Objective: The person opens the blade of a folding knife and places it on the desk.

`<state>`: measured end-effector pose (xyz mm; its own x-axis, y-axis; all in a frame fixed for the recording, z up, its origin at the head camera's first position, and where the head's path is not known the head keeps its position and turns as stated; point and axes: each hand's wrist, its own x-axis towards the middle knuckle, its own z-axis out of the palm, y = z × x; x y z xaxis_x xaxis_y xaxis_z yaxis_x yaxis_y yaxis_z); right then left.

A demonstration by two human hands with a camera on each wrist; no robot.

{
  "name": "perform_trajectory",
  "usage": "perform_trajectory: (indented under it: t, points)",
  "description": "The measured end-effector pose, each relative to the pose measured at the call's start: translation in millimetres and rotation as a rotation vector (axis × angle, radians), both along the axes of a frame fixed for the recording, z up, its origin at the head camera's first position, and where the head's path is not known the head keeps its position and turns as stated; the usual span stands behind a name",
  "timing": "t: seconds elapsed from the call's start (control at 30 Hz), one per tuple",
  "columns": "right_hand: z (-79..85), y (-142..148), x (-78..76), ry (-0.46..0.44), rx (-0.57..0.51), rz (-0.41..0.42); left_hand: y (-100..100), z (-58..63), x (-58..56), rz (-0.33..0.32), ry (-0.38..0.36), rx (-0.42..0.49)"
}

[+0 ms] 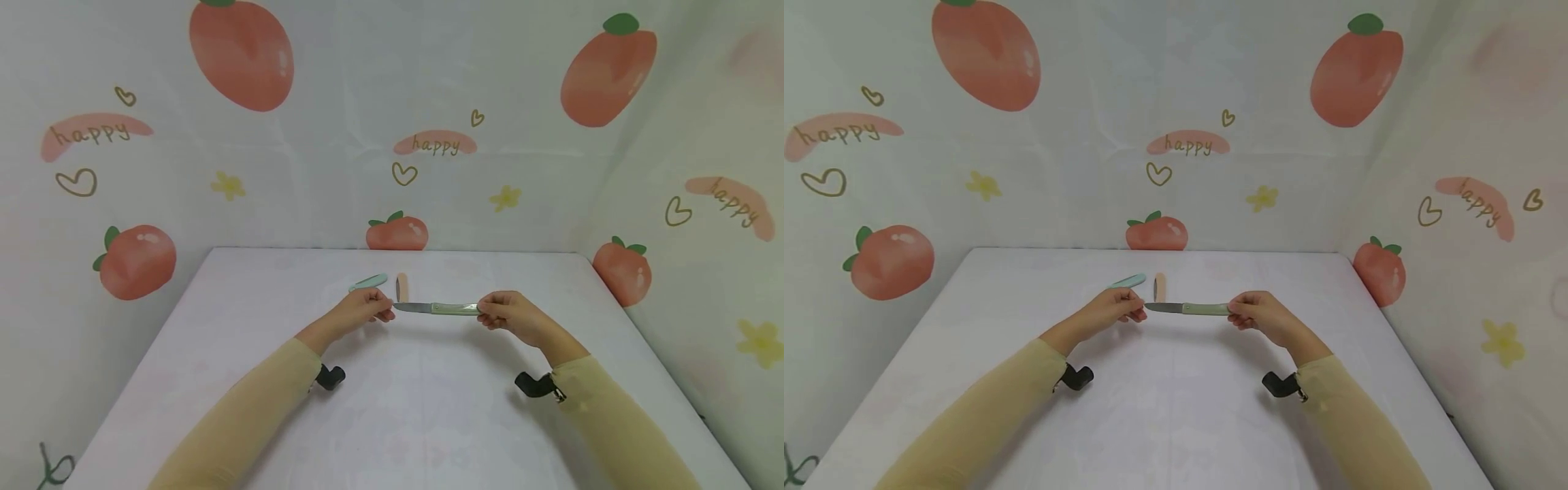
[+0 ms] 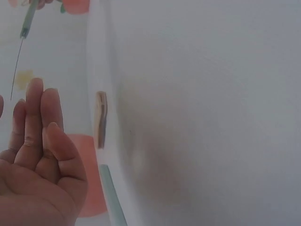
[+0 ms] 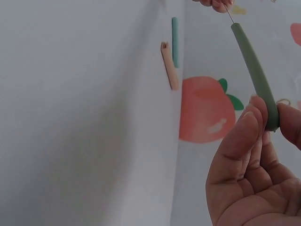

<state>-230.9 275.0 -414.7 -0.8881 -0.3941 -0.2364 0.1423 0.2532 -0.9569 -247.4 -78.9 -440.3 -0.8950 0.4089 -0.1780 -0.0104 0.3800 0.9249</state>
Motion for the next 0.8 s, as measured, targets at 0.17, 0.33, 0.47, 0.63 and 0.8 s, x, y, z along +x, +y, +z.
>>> perform_trajectory:
  t: [0.17,0.33,0.47,0.63,0.8]
  points:
    - [-4.0,12.3,2.4,-0.026,-0.008,-0.011,5.3,-2.2,-6.6,0.033,0.015,-0.032]
    - [-8.3,22.2,2.8,-0.047,0.02,-0.015,12.1,-5.1,-15.8,0.095,0.045,-0.025]
    - [-10.3,28.5,3.7,-0.067,0.047,0.0,18.9,-3.7,-20.4,0.156,0.081,-0.032]
    - [-14.5,37.4,4.5,-0.093,0.071,0.0,27.1,-3.4,-24.4,0.229,0.105,-0.056]
    - [-18.9,45.2,5.1,-0.102,0.078,0.004,34.4,-4.2,-28.0,0.285,0.119,-0.069]
